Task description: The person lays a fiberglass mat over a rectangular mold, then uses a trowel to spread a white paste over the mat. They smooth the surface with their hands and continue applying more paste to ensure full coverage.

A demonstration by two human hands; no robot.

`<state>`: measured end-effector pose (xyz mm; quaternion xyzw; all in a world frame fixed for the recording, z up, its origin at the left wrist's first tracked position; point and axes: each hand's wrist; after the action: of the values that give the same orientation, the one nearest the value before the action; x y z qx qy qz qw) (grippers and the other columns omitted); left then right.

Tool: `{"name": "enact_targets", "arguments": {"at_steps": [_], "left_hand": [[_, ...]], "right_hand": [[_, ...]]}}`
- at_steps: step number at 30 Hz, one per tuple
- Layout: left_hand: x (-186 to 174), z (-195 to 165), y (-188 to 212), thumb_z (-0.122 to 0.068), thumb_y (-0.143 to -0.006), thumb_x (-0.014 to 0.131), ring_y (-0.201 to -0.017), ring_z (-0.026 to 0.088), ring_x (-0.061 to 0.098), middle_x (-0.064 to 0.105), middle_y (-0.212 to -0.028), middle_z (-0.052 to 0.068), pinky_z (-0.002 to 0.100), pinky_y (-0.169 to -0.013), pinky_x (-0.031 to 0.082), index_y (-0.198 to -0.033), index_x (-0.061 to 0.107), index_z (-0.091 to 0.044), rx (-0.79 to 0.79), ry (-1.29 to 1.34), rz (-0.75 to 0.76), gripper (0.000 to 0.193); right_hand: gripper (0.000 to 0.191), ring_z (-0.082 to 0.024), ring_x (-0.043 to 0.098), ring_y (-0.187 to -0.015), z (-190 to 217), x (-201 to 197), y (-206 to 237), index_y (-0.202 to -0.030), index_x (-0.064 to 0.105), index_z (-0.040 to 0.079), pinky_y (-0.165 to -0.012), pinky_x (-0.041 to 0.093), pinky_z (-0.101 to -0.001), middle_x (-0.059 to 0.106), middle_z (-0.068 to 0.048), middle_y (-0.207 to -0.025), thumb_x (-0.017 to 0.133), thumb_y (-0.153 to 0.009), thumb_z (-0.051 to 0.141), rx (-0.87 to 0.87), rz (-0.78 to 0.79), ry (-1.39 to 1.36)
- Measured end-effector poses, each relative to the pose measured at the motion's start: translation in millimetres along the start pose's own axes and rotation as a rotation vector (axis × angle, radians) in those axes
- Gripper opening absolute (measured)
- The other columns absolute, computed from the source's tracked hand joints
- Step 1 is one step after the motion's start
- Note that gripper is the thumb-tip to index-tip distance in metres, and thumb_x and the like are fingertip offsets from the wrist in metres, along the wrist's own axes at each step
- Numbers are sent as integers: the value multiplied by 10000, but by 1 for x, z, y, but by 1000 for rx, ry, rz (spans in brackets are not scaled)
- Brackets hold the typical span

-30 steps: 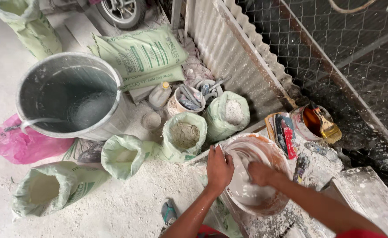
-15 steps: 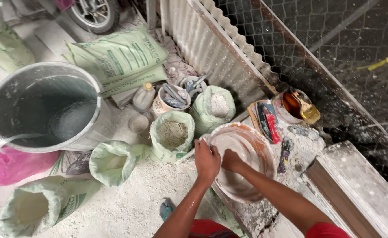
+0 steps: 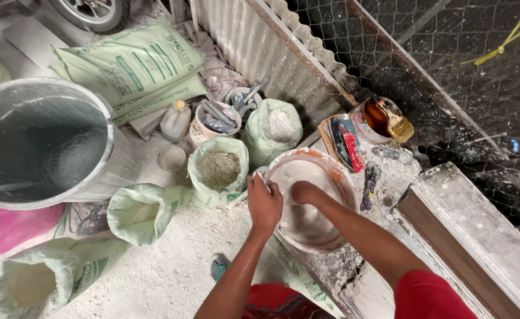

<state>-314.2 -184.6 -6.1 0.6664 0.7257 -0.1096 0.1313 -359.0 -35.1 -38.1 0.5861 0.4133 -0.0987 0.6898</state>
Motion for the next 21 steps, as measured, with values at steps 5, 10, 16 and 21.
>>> {"name": "enact_targets", "arguments": {"at_steps": [5,10,16,21], "left_hand": [[1,0,1,-80,-928,598,-1196,623,479,514,-1217,457,599,-1033,405,-1152,494,127,18,27,37,323],[1,0,3,-71,-932,593,-1197,632,465,511,-1220,467,595,-1067,383,-1140,495,131,7,12,48,306],[1,1,4,-76,-926,608,-1256,645,427,538,-1183,456,591,-1135,345,-1154,502,130,45,-11,27,325],[5,3,5,-65,-911,615,-1283,646,413,536,-1221,454,598,-1109,351,-1170,514,121,61,1,-6,334]], "right_hand": [[174,-377,724,-860,31,46,4,-839,782,31,-800,564,-470,735,-230,-902,642,-831,134,84,-109,-261],[217,-376,720,-889,6,71,21,-860,783,26,-821,559,-475,740,-227,-933,624,-872,174,135,-139,-271],[249,-378,722,-904,-20,38,-15,-879,789,19,-836,560,-476,744,-236,-959,609,-893,191,147,-141,-176],[205,-381,731,-881,21,62,-20,-868,804,17,-826,570,-464,738,-252,-946,646,-825,141,102,-124,-298]]}}
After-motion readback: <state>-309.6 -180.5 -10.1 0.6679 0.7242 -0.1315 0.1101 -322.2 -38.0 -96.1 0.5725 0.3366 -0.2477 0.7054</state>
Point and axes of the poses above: each hand's wrist, its own y-axis away from the middle knuckle, its own x-axis out of the palm, z = x × y
